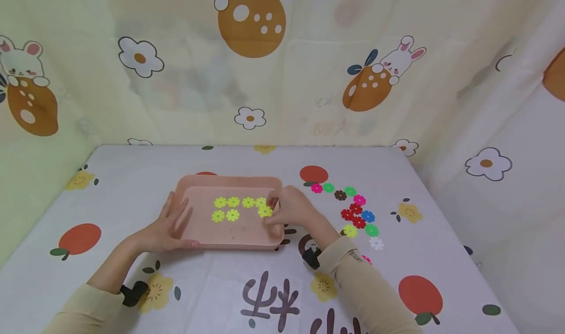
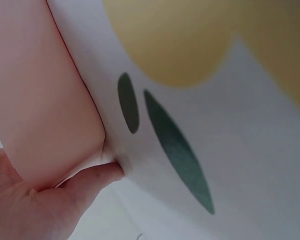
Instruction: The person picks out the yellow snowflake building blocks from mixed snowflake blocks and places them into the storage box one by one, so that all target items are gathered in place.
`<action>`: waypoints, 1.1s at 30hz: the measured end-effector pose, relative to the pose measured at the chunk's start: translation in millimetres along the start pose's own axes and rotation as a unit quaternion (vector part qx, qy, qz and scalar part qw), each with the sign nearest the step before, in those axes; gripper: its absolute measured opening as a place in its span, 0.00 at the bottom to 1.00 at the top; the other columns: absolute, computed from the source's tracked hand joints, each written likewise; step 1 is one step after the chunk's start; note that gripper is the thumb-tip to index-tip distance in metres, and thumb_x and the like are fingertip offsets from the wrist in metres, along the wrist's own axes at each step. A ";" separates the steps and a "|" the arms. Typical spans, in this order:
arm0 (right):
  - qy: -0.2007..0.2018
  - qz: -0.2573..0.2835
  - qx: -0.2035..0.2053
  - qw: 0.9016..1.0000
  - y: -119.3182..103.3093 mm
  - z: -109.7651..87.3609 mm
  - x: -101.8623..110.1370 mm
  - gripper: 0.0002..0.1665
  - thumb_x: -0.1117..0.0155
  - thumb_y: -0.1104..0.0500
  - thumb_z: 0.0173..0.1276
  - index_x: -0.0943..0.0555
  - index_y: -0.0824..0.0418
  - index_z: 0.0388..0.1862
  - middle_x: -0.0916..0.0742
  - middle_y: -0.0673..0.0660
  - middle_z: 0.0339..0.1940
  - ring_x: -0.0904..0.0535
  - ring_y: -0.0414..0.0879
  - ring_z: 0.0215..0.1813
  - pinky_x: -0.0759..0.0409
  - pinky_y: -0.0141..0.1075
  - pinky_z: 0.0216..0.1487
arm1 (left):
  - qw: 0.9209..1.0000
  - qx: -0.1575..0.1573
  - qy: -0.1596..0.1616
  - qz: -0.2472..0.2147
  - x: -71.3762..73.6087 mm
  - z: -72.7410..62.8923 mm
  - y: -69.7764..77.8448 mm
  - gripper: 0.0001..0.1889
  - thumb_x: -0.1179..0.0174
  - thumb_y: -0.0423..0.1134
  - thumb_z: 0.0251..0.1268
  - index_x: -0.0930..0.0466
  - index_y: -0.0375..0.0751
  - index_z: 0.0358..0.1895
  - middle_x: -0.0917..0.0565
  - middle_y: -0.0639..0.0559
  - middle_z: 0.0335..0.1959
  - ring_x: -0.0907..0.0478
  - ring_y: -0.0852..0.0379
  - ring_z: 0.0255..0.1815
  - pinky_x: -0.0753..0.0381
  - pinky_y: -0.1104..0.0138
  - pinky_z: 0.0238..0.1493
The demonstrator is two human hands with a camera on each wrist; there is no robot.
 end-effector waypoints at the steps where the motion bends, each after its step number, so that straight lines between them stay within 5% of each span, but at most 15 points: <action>1: -0.001 0.002 -0.005 1.000 -0.9 1.8 -0.8 0.17 0.25 0.52 0.41 0.20 0.57 0.29 0.18 0.49 0.25 0.28 0.41 0.23 0.27 0.32 0.24 | 1.000 0.001 -0.001 0.000 0.1 0.1 -0.2 0.62 0.34 0.64 0.42 0.65 0.39 0.72 0.79 0.33 0.68 0.67 0.28 0.68 0.46 0.35 0.56; 16: -0.082 -0.014 -0.054 0.995 -2.7 31.1 -28.8 0.16 0.24 0.51 0.43 0.19 0.55 0.29 0.19 0.46 0.26 0.25 0.41 0.29 0.25 0.30 0.30 | 1.000 0.013 -0.001 -0.005 0.4 1.8 0.9 0.62 0.34 0.65 0.41 0.65 0.41 0.73 0.80 0.35 0.69 0.67 0.29 0.68 0.46 0.35 0.56; 33: -0.078 -0.107 -0.024 0.991 -4.9 48.6 -43.6 0.13 0.26 0.49 0.44 0.18 0.53 0.25 0.21 0.43 0.20 0.27 0.38 0.30 0.29 0.30 0.32 | 1.000 0.010 0.002 -0.005 1.2 1.9 1.2 0.62 0.34 0.64 0.41 0.64 0.40 0.73 0.79 0.35 0.69 0.67 0.29 0.68 0.46 0.36 0.57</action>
Point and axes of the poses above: each hand's wrist, its own z-axis towards the middle knuckle, its own x-axis out of the back of the hand, y = z × x, the point moved 3 cm from there along z, towards the middle knuckle
